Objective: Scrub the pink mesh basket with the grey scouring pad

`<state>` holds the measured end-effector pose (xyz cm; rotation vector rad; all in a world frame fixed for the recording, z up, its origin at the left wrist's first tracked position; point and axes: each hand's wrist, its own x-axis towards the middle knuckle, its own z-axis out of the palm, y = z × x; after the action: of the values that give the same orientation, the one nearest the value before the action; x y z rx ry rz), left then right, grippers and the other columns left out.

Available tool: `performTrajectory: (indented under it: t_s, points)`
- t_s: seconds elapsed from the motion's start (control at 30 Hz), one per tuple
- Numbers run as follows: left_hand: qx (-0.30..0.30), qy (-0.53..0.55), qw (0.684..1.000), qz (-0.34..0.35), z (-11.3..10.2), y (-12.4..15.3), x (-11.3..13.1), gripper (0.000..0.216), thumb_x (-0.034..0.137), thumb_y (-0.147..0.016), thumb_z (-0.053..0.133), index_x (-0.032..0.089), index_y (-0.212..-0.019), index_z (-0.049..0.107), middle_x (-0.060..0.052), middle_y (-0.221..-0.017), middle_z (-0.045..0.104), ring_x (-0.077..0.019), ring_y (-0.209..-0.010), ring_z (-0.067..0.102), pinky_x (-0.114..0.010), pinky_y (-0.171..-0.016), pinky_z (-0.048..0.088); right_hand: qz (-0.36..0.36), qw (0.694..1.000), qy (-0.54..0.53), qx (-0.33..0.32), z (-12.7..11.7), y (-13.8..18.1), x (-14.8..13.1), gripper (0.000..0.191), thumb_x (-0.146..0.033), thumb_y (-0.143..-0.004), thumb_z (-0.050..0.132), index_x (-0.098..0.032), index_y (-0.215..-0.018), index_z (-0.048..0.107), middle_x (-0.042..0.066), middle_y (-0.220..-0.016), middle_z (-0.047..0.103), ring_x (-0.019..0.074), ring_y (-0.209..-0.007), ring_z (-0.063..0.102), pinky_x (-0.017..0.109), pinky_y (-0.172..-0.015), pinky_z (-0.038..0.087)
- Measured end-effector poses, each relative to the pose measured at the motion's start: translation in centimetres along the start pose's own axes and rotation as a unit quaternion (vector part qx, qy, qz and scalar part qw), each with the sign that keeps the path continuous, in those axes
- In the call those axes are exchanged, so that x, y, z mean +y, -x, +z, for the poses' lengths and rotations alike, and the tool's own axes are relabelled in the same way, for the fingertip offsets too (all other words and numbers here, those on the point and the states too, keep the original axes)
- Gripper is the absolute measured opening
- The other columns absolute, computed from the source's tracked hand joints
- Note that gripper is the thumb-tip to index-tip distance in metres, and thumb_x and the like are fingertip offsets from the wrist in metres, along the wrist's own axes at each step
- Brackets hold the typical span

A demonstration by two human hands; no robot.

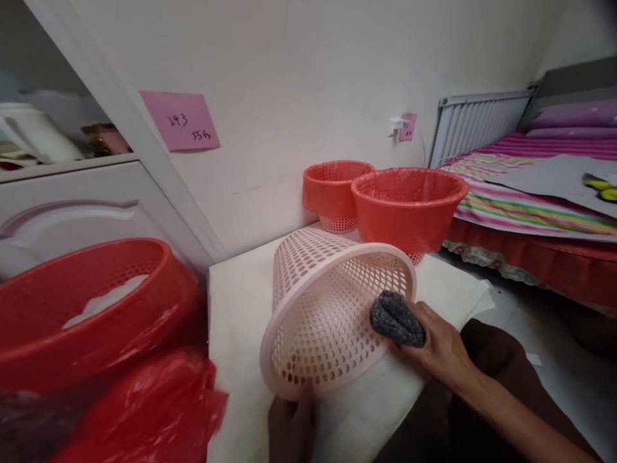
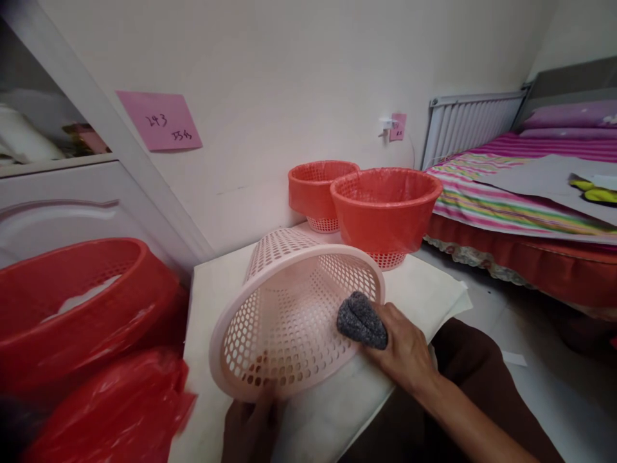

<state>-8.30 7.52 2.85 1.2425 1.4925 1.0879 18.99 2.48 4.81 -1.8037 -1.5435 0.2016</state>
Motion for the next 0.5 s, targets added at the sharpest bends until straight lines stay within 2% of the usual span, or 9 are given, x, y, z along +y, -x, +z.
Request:
performTrajectory:
  t_s: [0.1, 0.23, 0.3, 0.37, 0.4, 0.5]
  points:
    - [-0.041, -0.019, 0.999, -0.013, 1.0, 0.3, -0.2, 0.049, 0.054, -0.073, 0.060, 0.019, -0.041, 0.046, 0.002, -0.039, 0.043, -0.0122, -0.043, 0.041, -0.026, -0.046, 0.029, 0.019, 0.998, -0.015, -0.061, 1.7, 0.8, -0.7, 0.047, -0.020, -0.071, 0.059, -0.023, -0.117, 0.056, 0.005, -0.102, 0.065, 0.0244, -0.094, 0.065, 0.033, -0.078, 0.049]
    - [-0.062, 0.011, 0.998, -0.020, 1.6, 0.3, -1.0, 0.050, 0.057, -0.071, 0.062, 0.018, -0.041, 0.051, 0.000, -0.039, 0.048, -0.0134, -0.043, 0.044, -0.027, -0.046, 0.034, 0.037, 0.991, -0.039, -0.121, 3.9, 1.6, -3.0, 0.045, -0.018, -0.065, 0.057, -0.023, -0.109, 0.062, 0.005, -0.098, 0.070, 0.0251, -0.089, 0.068, 0.031, -0.074, 0.050]
    - [-0.068, 0.027, 0.997, -0.028, 1.9, 0.1, -1.5, 0.044, 0.056, -0.070, 0.065, 0.015, -0.055, 0.062, 0.000, -0.039, 0.052, -0.0147, -0.043, 0.047, -0.027, -0.046, 0.037, 0.042, 0.988, -0.059, -0.139, 4.5, 1.7, -4.3, 0.044, -0.018, -0.063, 0.059, -0.024, -0.106, 0.064, 0.004, -0.098, 0.071, 0.0259, -0.088, 0.069, 0.031, -0.074, 0.050]
    - [-0.071, 0.051, 0.996, -0.025, 2.2, 0.0, -2.0, 0.044, 0.052, -0.069, 0.066, 0.011, -0.082, 0.070, 0.000, -0.040, 0.056, -0.0162, -0.043, 0.050, -0.028, -0.046, 0.039, 0.044, 0.980, -0.095, -0.169, 5.0, 1.8, -5.6, 0.041, -0.019, -0.061, 0.060, -0.024, -0.101, 0.066, 0.003, -0.096, 0.073, 0.0254, -0.087, 0.070, 0.029, -0.073, 0.050]
    - [-0.068, 0.066, 0.995, -0.019, 2.4, -0.1, -2.2, 0.049, 0.049, -0.070, 0.065, 0.009, -0.097, 0.069, 0.000, -0.044, 0.060, -0.0163, -0.042, 0.050, -0.028, -0.045, 0.040, 0.045, 0.975, -0.115, -0.184, 5.2, 1.9, -6.1, 0.038, -0.020, -0.061, 0.061, -0.025, -0.099, 0.066, 0.002, -0.095, 0.073, 0.0247, -0.085, 0.070, 0.029, -0.072, 0.050]
    - [-0.023, 0.112, 0.993, 0.004, 2.6, -0.1, -2.4, 0.061, 0.040, -0.067, 0.065, 0.008, -0.119, 0.062, -0.007, -0.079, 0.075, -0.0163, -0.052, 0.058, -0.027, -0.048, 0.044, 0.043, 0.963, -0.164, -0.211, 5.9, 2.3, -7.0, 0.036, -0.023, -0.062, 0.064, -0.024, -0.098, 0.066, 0.002, -0.094, 0.073, 0.0241, -0.085, 0.070, 0.028, -0.071, 0.050]
